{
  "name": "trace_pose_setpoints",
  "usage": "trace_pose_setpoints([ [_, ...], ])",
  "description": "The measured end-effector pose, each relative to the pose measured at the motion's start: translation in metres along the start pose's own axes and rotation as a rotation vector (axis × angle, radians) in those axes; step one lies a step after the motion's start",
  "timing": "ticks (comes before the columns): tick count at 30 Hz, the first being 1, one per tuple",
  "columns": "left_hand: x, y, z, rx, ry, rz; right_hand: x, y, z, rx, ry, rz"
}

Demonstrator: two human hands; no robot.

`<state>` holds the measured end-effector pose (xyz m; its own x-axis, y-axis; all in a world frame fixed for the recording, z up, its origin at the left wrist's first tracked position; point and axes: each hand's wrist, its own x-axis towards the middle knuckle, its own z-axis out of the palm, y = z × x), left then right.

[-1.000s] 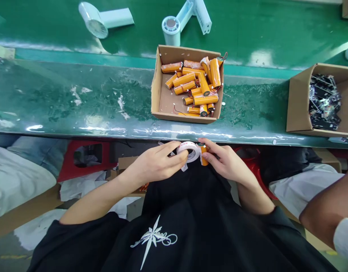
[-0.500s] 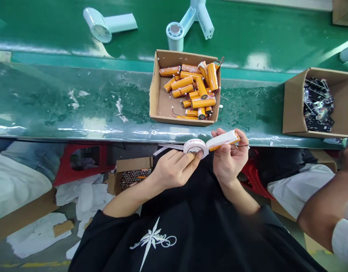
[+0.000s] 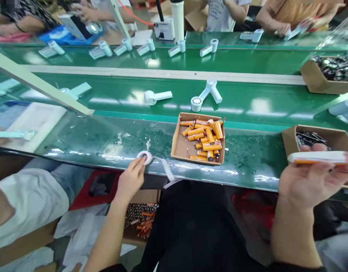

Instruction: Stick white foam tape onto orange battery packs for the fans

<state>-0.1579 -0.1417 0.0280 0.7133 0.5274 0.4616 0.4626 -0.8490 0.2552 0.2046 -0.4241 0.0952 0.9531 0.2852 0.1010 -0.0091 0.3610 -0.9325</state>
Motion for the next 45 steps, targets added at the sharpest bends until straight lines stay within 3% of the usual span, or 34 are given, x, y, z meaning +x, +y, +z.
trace_pose_setpoints([
  [2, 0.015, -0.037, -0.007, 0.036, 0.024, -0.097, -0.005, 0.01, 0.0, -0.029, 0.026, -0.022],
  [3, 0.027, -0.043, -0.008, 0.001, 0.062, -0.112, -0.011, 0.017, -0.001, -0.049, 0.041, -0.032],
  [5, 0.064, -0.032, -0.002, -0.113, 0.113, -0.085, -0.022, 0.033, -0.007, -0.097, 0.072, -0.044],
  [8, 0.156, 0.024, 0.029, -0.224, -0.031, 0.076, -0.027, 0.053, -0.028, -0.173, 0.142, -0.05],
  [12, 0.3, 0.109, 0.097, 0.067, -0.348, 0.219, -0.021, 0.069, -0.051, -0.276, 0.162, -0.028],
  [14, 0.35, 0.137, 0.13, 0.147, -0.438, 0.232, -0.02, 0.075, -0.053, -0.306, 0.15, -0.016],
  [16, 0.379, 0.153, 0.157, 0.169, -0.477, 0.283, -0.02, 0.079, -0.051, -0.322, 0.138, 0.008],
  [20, 0.401, 0.168, 0.194, 0.208, -0.504, 0.425, -0.016, 0.082, -0.048, -0.254, 0.109, 0.068],
  [27, 0.449, 0.202, 0.224, 0.2, -0.537, 0.393, -0.013, 0.082, -0.046, -0.177, 0.046, 0.116],
  [31, 0.459, 0.217, 0.238, 0.147, -0.603, 0.364, -0.014, 0.085, -0.044, -0.158, 0.004, 0.108],
  [34, 0.46, 0.214, 0.243, 0.143, -0.612, 0.296, -0.011, 0.088, -0.045, -0.136, -0.013, 0.106],
  [39, 0.469, 0.213, 0.231, 0.132, -0.498, 0.184, -0.01, 0.091, -0.044, -0.077, -0.028, 0.099],
  [42, 0.466, 0.234, 0.229, 0.069, -0.524, 0.25, -0.01, 0.091, -0.044, -0.061, -0.029, 0.09],
  [45, 0.456, 0.258, 0.235, -0.008, -0.679, 0.395, -0.01, 0.09, -0.045, -0.069, -0.04, 0.092],
])
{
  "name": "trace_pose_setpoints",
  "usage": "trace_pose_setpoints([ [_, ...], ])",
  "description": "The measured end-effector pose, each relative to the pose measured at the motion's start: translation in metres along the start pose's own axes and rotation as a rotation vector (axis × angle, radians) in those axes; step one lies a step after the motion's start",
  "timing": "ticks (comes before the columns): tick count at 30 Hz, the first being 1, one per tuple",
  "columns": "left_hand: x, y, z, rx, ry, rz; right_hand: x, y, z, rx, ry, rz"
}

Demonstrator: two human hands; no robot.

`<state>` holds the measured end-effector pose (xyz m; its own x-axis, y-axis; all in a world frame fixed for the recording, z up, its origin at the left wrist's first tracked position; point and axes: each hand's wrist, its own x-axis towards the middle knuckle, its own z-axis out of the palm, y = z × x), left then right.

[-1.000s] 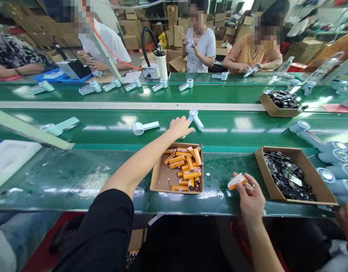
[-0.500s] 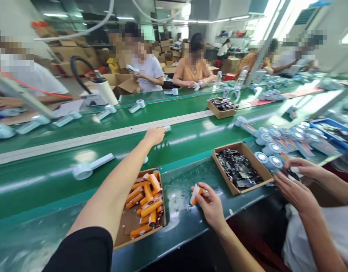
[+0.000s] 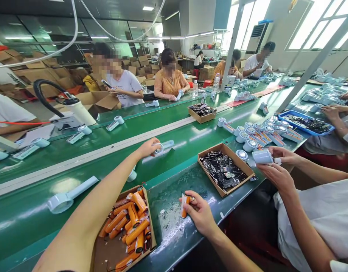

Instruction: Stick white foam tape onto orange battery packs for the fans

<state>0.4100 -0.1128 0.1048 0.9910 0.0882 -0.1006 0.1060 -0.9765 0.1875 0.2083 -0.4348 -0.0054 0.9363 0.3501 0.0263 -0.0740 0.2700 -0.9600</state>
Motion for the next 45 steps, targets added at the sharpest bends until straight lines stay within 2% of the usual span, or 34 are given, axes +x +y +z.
trace_pose_setpoints([
  [3, -0.003, 0.017, 0.009, 0.033, -0.115, 0.101, 0.0, -0.001, 0.0, -0.02, -0.015, -0.001],
  [9, -0.023, 0.039, 0.007, 0.232, -0.137, 0.186, 0.001, -0.002, 0.002, -0.003, 0.0, 0.011],
  [13, -0.031, 0.059, 0.002, 0.322, -0.221, 0.274, -0.003, -0.007, 0.004, 0.013, 0.033, 0.008],
  [16, -0.04, 0.069, 0.009, 0.342, -0.294, 0.372, -0.003, -0.018, 0.002, -0.002, 0.023, 0.007],
  [19, -0.051, 0.074, 0.023, 0.346, -0.306, 0.413, 0.014, -0.039, -0.005, -0.086, 0.014, -0.08],
  [23, -0.052, 0.076, 0.028, 0.295, -0.313, 0.427, 0.07, -0.073, -0.007, -0.339, 0.094, -0.261],
  [26, -0.043, 0.075, 0.02, 0.227, -0.341, 0.42, 0.115, -0.085, 0.002, -0.793, 0.012, -0.246],
  [28, -0.039, 0.074, 0.014, 0.182, -0.343, 0.41, 0.133, -0.085, 0.01, -1.071, -0.076, -0.195],
  [31, -0.039, 0.074, 0.013, 0.126, -0.304, 0.392, 0.141, -0.08, 0.019, -1.277, -0.154, -0.153],
  [36, -0.043, 0.074, 0.026, 0.028, -0.237, 0.334, 0.135, -0.08, 0.026, -1.566, -0.245, -0.085],
  [45, -0.044, 0.085, 0.035, -0.142, -0.203, 0.219, 0.148, -0.068, 0.044, -1.828, -0.377, -0.021],
])
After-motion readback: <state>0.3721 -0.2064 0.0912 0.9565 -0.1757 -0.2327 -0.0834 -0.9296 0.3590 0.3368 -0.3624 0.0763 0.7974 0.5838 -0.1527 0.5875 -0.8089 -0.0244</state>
